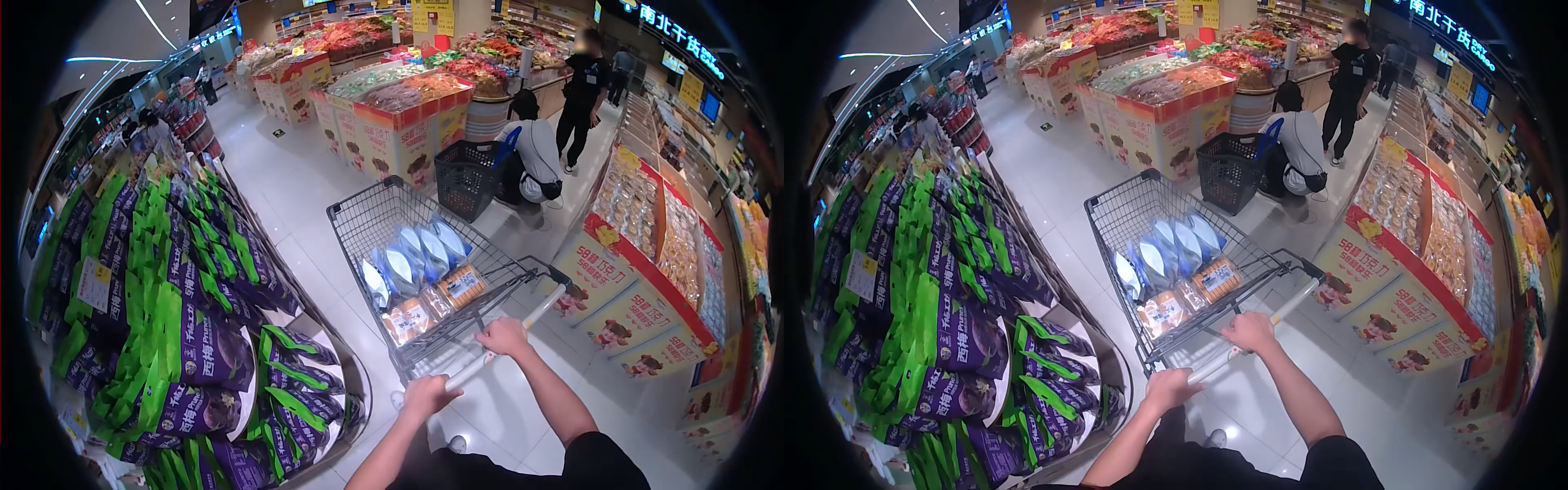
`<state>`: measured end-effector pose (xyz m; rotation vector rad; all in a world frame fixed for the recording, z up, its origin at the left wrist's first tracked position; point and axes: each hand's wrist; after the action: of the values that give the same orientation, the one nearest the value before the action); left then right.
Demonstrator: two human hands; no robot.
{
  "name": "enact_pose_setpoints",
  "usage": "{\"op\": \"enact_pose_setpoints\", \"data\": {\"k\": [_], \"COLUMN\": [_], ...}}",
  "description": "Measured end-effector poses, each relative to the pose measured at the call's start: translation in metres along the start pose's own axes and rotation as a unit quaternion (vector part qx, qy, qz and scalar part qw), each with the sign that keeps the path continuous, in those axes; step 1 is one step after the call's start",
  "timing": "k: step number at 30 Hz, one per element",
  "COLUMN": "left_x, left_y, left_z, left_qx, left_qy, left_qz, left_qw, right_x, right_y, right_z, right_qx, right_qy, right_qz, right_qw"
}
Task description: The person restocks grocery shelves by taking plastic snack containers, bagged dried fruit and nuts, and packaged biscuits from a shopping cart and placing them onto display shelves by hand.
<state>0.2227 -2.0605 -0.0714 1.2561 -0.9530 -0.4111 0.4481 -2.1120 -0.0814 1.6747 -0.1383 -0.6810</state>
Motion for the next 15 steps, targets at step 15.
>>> {"op": "enact_pose_setpoints", "data": {"k": [15], "left_x": [-0.127], "left_y": [0.09], "left_z": [-0.172], "left_qx": [-0.016], "left_qy": [0.087], "left_qz": [-0.004], "left_qw": [0.996], "right_x": [-0.077], "right_y": [-0.022], "right_z": [-0.225], "right_qx": [-0.04], "right_qy": [0.064], "right_qz": [0.019], "right_qw": [0.997]}}
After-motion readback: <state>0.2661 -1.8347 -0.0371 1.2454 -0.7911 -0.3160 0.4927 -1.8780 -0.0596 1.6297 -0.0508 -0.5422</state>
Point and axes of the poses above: each hand's wrist, its own z-axis away from the middle knuckle, its own y-axis out of the back of the hand, x = y × z, and after that the axes turned 13 degrees about x, right-handed
